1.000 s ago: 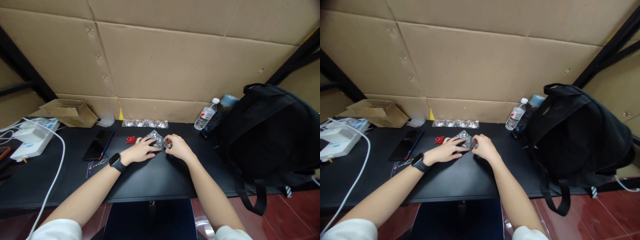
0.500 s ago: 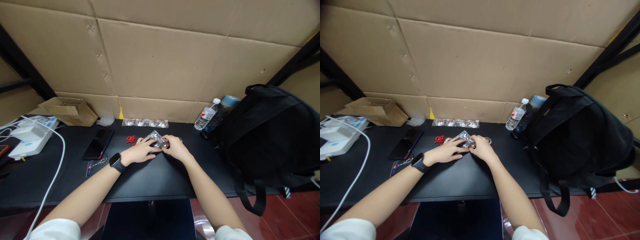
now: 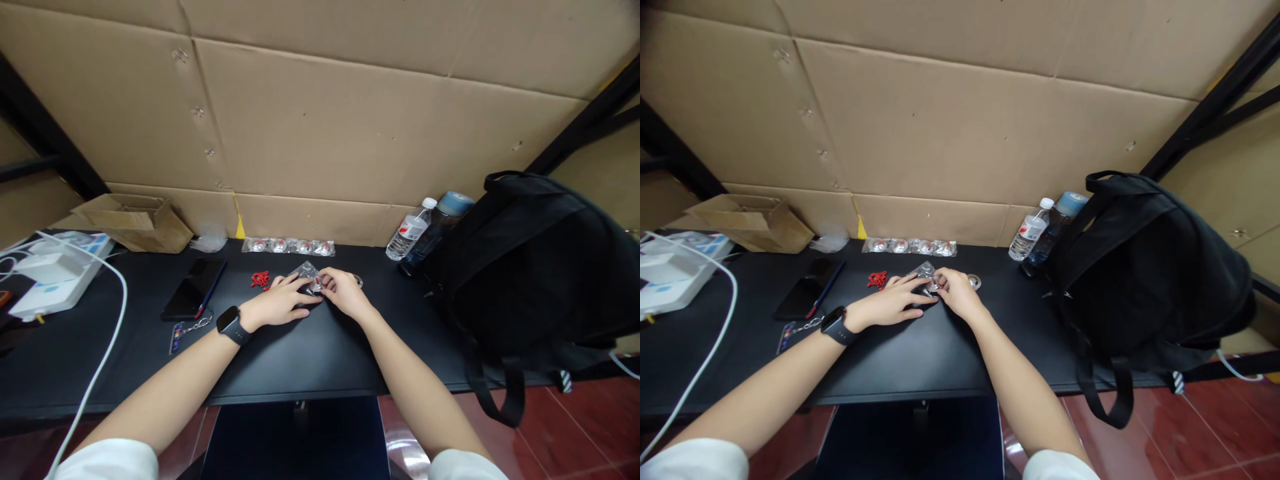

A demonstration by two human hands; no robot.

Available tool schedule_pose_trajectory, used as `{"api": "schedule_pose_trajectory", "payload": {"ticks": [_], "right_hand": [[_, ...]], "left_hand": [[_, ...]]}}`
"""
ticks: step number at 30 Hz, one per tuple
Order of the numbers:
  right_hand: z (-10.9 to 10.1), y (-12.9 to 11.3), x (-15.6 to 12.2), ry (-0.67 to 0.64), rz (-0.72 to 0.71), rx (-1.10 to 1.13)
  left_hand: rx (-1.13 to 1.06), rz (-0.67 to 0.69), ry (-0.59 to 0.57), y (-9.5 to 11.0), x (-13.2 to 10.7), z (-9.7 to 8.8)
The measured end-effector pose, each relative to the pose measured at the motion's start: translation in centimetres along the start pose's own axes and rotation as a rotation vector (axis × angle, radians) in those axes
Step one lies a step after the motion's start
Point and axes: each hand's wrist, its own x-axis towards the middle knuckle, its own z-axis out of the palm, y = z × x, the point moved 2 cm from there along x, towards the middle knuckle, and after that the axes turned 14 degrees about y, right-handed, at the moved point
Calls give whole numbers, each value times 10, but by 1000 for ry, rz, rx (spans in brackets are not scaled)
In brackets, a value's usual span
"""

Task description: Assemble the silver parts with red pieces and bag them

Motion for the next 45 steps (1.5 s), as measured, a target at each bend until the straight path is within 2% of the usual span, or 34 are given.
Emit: {"api": "schedule_pose_trajectory", "payload": {"ticks": [5, 10, 13, 24, 27, 32, 36, 40, 43, 45], "right_hand": [[2, -6, 3, 64, -31, -129], [0, -10, 4, 165, -43, -397], [0, -10, 5, 192, -18, -474], [2, -6, 11, 242, 22, -513], [1, -5, 11, 249, 38, -500], [12, -6, 13, 204, -29, -477], [19, -7, 14, 224, -1, -519], [16, -8, 11, 153, -15, -363], [6, -9, 7, 62, -70, -105], [-4, -9, 7, 54, -82, 29]], "left_hand": [[-32, -9, 20, 1, 0, -2], [-23, 11, 27, 5, 0, -7], [-29, -1, 14, 6, 0, -8], [-45, -51, -38, 9, 2, -18], [-69, -40, -28, 8, 0, -16], [-107, -7, -34, 4, -2, -14], [-125, 44, -44, -1, -2, -19], [-123, 71, -1, -10, 1, -27], [-95, -2, 111, -18, 3, -32], [-56, -65, 185, -21, 4, -33]]}}
